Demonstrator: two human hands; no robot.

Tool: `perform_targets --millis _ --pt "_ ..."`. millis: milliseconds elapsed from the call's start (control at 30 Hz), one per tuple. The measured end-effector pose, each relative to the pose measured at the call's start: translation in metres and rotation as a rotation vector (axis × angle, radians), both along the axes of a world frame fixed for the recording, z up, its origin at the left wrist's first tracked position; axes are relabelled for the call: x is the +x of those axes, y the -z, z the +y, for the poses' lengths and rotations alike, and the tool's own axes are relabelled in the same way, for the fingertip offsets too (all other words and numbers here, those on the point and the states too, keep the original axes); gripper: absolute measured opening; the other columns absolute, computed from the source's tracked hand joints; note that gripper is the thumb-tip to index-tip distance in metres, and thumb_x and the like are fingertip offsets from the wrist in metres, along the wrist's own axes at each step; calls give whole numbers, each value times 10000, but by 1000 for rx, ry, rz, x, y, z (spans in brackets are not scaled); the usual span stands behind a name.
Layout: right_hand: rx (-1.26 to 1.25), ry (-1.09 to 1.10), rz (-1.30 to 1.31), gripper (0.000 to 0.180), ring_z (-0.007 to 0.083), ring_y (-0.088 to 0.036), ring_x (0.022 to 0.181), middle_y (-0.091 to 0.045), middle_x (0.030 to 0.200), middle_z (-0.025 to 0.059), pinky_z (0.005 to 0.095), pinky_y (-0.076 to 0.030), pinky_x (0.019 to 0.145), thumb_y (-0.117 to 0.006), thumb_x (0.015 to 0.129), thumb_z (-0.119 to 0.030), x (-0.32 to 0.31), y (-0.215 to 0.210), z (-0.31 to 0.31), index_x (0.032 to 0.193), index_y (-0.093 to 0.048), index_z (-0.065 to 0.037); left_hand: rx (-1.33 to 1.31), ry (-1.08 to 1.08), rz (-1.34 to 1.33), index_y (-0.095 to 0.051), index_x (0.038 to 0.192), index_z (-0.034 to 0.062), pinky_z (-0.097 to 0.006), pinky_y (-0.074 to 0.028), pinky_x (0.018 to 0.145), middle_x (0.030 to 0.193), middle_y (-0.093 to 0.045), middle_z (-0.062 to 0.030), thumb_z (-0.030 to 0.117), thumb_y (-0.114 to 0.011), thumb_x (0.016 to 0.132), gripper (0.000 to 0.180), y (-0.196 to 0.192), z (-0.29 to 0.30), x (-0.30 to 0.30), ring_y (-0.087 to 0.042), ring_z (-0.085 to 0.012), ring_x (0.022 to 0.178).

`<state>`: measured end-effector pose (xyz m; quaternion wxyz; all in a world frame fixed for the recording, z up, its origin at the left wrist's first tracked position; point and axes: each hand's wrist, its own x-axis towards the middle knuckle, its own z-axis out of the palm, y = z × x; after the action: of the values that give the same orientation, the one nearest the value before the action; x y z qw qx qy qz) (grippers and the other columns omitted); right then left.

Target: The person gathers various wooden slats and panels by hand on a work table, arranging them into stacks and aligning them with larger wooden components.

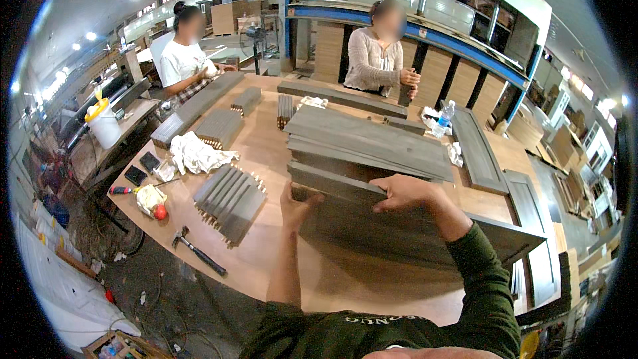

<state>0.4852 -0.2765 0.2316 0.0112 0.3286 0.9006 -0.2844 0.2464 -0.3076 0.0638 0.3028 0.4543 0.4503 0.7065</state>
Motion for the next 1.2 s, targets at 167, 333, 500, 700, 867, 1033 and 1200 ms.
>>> perform_targets --millis 167,333,500,700,867,1033,1200 --pt "330 41 -108 458 345 -558 925 -610 936 170 404 -435 792 -661 711 -328 3 17 -2 1054 -549 -45 5 -60 85 -515 938 34 -273 -496 640 807 -623 -58 3 -772 617 412 -9 -5 15 -589 -131 716" --pt "320 -51 41 678 345 -492 1080 -510 1169 198 400 -398 900 -657 711 -436 12 23 11 1219 -443 -42 -16 78 -67 -490 942 30 -262 -500 612 837 -599 -73 -61 -713 650 379 -9 3 23 -582 -127 709" --pt "571 -13 117 839 352 -427 1176 -401 1307 209 414 -355 981 -648 723 -497 -25 -53 -6 1347 -298 -59 237 198 -201 -458 1010 20 -274 -525 615 896 -559 -92 -129 -628 677 403 1 7 8 -595 -174 738" --pt "944 -17 707 945 376 -408 1182 -394 1287 251 422 -348 968 -688 688 -484 -85 -164 -21 1355 -231 6 212 368 -536 -384 1195 33 -308 -547 678 986 -537 -97 -178 -596 652 620 27 11 -6 -590 -209 842" --pt "773 172 204 1044 370 -367 1171 -353 1260 223 459 -301 974 -654 672 -559 -135 44 15 1409 -71 -104 90 128 -99 -318 1285 15 -326 -402 942 1241 -407 -123 -143 -604 663 703 47 30 5 -454 -234 1111" --pt "406 94 60 967 401 -574 905 -602 924 244 445 -459 785 -702 667 -449 -100 25 1 1392 -128 -168 -13 120 -45 -198 1377 20 -320 -342 984 1357 -319 -123 -31 -665 690 832 45 25 9 -381 -239 1191" --pt "470 134 -247 782 358 -597 840 -612 941 155 451 -480 725 -733 625 -279 47 29 -27 1303 -358 -175 -178 -98 259 -143 1402 47 -412 -224 1060 1450 -134 -160 371 -691 746 914 101 -25 -32 -202 -315 1312"
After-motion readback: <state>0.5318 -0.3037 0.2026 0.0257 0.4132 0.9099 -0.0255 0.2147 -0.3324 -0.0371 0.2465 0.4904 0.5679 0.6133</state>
